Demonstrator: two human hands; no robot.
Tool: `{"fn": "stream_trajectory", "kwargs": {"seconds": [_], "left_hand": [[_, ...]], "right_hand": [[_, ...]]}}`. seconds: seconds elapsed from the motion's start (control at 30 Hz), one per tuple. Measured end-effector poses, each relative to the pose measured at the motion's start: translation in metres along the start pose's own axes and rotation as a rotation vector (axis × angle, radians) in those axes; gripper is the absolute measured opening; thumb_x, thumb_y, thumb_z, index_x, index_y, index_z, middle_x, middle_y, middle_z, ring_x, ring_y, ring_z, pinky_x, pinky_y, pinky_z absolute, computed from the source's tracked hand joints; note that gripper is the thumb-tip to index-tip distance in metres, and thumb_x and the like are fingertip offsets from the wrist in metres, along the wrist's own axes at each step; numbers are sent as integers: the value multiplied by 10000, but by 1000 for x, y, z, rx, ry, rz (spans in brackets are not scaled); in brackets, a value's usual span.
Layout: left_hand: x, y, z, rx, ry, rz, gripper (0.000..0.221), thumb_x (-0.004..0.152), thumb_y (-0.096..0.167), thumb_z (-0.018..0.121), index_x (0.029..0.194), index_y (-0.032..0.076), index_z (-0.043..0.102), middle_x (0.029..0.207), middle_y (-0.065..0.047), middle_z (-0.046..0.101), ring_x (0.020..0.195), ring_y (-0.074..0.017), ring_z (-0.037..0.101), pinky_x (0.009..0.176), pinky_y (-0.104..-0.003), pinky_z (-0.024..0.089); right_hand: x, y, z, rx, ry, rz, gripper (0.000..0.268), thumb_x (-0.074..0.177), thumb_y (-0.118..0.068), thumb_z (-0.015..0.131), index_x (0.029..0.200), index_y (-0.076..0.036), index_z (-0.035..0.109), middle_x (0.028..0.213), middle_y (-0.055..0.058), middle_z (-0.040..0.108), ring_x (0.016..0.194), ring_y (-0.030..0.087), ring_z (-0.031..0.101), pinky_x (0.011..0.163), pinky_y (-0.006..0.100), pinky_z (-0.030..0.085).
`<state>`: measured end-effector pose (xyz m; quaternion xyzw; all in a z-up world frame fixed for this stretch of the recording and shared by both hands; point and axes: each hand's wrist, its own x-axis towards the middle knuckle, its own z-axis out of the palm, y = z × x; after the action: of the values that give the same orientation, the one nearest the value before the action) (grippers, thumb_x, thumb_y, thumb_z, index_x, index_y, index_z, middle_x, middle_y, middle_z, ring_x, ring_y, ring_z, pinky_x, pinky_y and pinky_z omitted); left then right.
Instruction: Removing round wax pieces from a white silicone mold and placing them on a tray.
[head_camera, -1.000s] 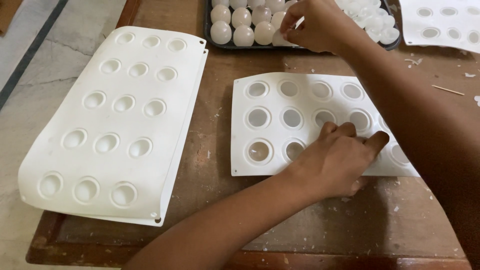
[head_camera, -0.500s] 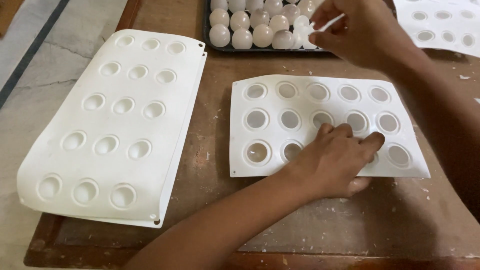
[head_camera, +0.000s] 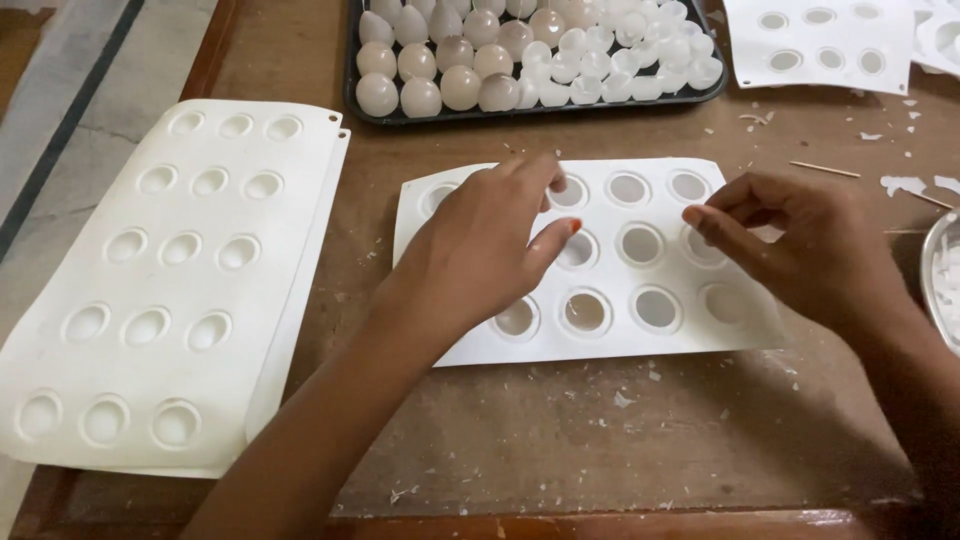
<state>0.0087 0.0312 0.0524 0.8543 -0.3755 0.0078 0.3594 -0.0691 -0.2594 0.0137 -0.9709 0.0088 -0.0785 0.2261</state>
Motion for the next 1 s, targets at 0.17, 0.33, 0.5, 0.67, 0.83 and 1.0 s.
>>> {"fn": "stream_trajectory", "kwargs": {"seconds": [0.17, 0.33, 0.5, 0.67, 0.83, 1.0], "left_hand": [[-15, 4, 9, 326, -143, -22, 307, 895, 260, 750, 1043, 10, 652, 991, -176, 687, 994, -327, 655, 846, -431, 545], [-45, 2, 11, 129, -95, 152, 322, 897, 247, 748, 1157, 63, 697, 1120, -129, 672, 1049, -271, 620, 921, -406, 532], [-62, -5, 37, 251, 72, 391, 845, 680, 422, 749, 1392, -6, 593, 1376, -182, 563, 1236, -344, 499, 1059, -488, 400], [-64, -5, 49, 436, 40, 354, 640, 797, 92, 709, 1402, -63, 568, 1422, -163, 591, 1335, -273, 532, 1157, -418, 401], [-64, -1, 48, 338, 73, 361, 434, 916, 32, 656, 1333, -84, 621, 1333, -186, 673, 1316, -292, 594, 1145, -401, 451], [-65, 0, 52, -12, 67, 302, 358, 946, 133, 694, 1237, -72, 660, 1229, -209, 718, 1233, -314, 668, 1083, -406, 507]], "right_hand": [[-15, -12, 16, -7, 56, -190, 131, 918, -189, 741, 974, -71, 754, 950, 104, 780, 840, 198, 757, 701, 342, 649], [-28, -41, 24, -63, 71, -425, 165, 832, -213, 784, 941, -91, 766, 966, 78, 777, 937, 195, 732, 739, 336, 640], [-32, -59, 32, -64, -110, -671, 682, 802, -493, 796, 1299, -55, 635, 1353, 131, 614, 1272, 294, 579, 1001, 424, 550], [-31, -57, 34, -255, -175, -664, 621, 714, -203, 739, 1298, -54, 594, 1395, 154, 575, 1316, 335, 532, 1041, 444, 489], [-34, -51, 29, -239, -179, -660, 581, 725, -105, 715, 1293, -58, 599, 1399, 136, 615, 1300, 297, 573, 1037, 428, 502], [-36, -44, 34, -192, -138, -611, 671, 649, -94, 762, 1292, 9, 602, 1297, 170, 679, 1185, 330, 655, 975, 433, 549]]}}
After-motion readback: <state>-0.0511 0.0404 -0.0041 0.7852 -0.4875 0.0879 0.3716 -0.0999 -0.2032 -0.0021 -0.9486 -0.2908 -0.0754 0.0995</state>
